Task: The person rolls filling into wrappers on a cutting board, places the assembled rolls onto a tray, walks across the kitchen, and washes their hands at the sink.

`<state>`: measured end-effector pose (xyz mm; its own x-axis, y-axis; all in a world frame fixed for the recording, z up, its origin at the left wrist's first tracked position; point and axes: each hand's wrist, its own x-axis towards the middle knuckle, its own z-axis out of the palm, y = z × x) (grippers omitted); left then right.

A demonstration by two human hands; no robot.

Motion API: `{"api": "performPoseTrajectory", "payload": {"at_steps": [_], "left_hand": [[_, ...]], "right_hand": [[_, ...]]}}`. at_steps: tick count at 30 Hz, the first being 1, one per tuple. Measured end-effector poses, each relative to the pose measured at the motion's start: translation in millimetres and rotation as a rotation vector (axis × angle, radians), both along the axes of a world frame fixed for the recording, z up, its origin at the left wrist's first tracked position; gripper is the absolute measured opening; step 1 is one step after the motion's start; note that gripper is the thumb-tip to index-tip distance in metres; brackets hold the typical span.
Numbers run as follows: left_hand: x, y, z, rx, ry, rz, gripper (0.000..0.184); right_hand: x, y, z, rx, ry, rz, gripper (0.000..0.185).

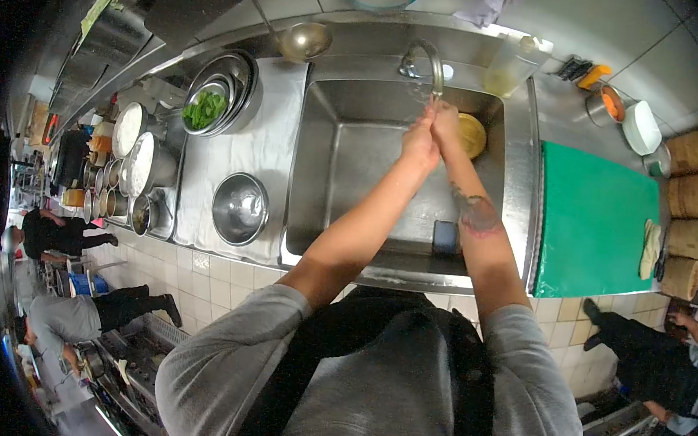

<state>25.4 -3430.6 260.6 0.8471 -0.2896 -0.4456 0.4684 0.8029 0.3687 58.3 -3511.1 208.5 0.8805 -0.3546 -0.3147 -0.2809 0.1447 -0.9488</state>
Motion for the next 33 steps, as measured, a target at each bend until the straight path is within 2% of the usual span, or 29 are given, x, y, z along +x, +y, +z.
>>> {"api": "performPoseTrajectory", "payload": {"at_steps": [2, 4, 6, 9, 12, 13, 16, 17, 19, 21, 22, 24, 26, 28, 30, 32, 33], "left_hand": [[-8, -2, -1, 0.220, -0.064, -0.099, 0.028], [-8, -10, -8, 0.407, -0.170, -0.128, 0.031], [0, -22, -21, 0.552, -0.307, -0.087, 0.033], [41, -28, -47, 0.478, -0.162, -0.324, 0.025], [75, -25, -74, 0.327, -0.051, -0.631, 0.024], [74, -30, -78, 0.460, -0.080, -0.552, 0.026], [94, -22, -85, 0.479, -0.063, -0.570, 0.038], [97, -22, -86, 0.477, -0.058, -0.517, 0.041], [95, -22, -88, 0.448, -0.089, -0.383, 0.047], [72, -31, -83, 0.360, -0.216, -0.205, 0.051], [60, -33, -78, 0.306, -0.302, -0.106, 0.053], [51, -23, -71, 0.266, -0.227, -0.212, 0.055], [44, -17, -62, 0.216, -0.151, -0.320, 0.058], [43, -19, -45, 0.148, -0.078, -0.431, 0.062], [53, -11, -33, 0.185, -0.005, -0.399, 0.066], [51, -19, -33, 0.274, -0.064, -0.285, 0.064], [50, -24, -35, 0.325, -0.082, -0.241, 0.062]], "right_hand": [[0, 2, 22, -0.593, 0.100, 0.153, 0.028], [2, -1, 19, -1.081, 0.071, 0.275, 0.033], [-11, -3, 6, -1.441, -0.055, 0.304, 0.038], [-28, -12, -11, -1.983, -0.273, 0.349, 0.045], [-42, -6, 20, -1.534, -0.130, 0.602, 0.047], [-44, -12, 16, -1.547, -0.305, 0.639, 0.046], [-50, -10, 31, -1.208, -0.295, 0.641, 0.045], [-52, -3, 12, -0.973, -0.394, 0.484, 0.047], [-49, 12, -3, -0.452, -0.350, 0.282, 0.055], [-39, 11, -23, -0.062, -0.110, 0.140, 0.071], [-40, 17, 8, 0.078, -0.165, 0.091, 0.071], [-38, 6, 48, 0.184, 0.020, 0.038, 0.071], [-36, -1, 37, 0.175, -0.135, 0.202, 0.075], [-36, 7, 28, 0.190, -0.208, 0.211, 0.073], [-40, 33, 11, 0.239, -0.191, 0.074, 0.065], [-32, 31, 6, 0.263, -0.135, 0.039, 0.068], [-31, 22, 34, 0.300, -0.110, 0.086, 0.067]]}}
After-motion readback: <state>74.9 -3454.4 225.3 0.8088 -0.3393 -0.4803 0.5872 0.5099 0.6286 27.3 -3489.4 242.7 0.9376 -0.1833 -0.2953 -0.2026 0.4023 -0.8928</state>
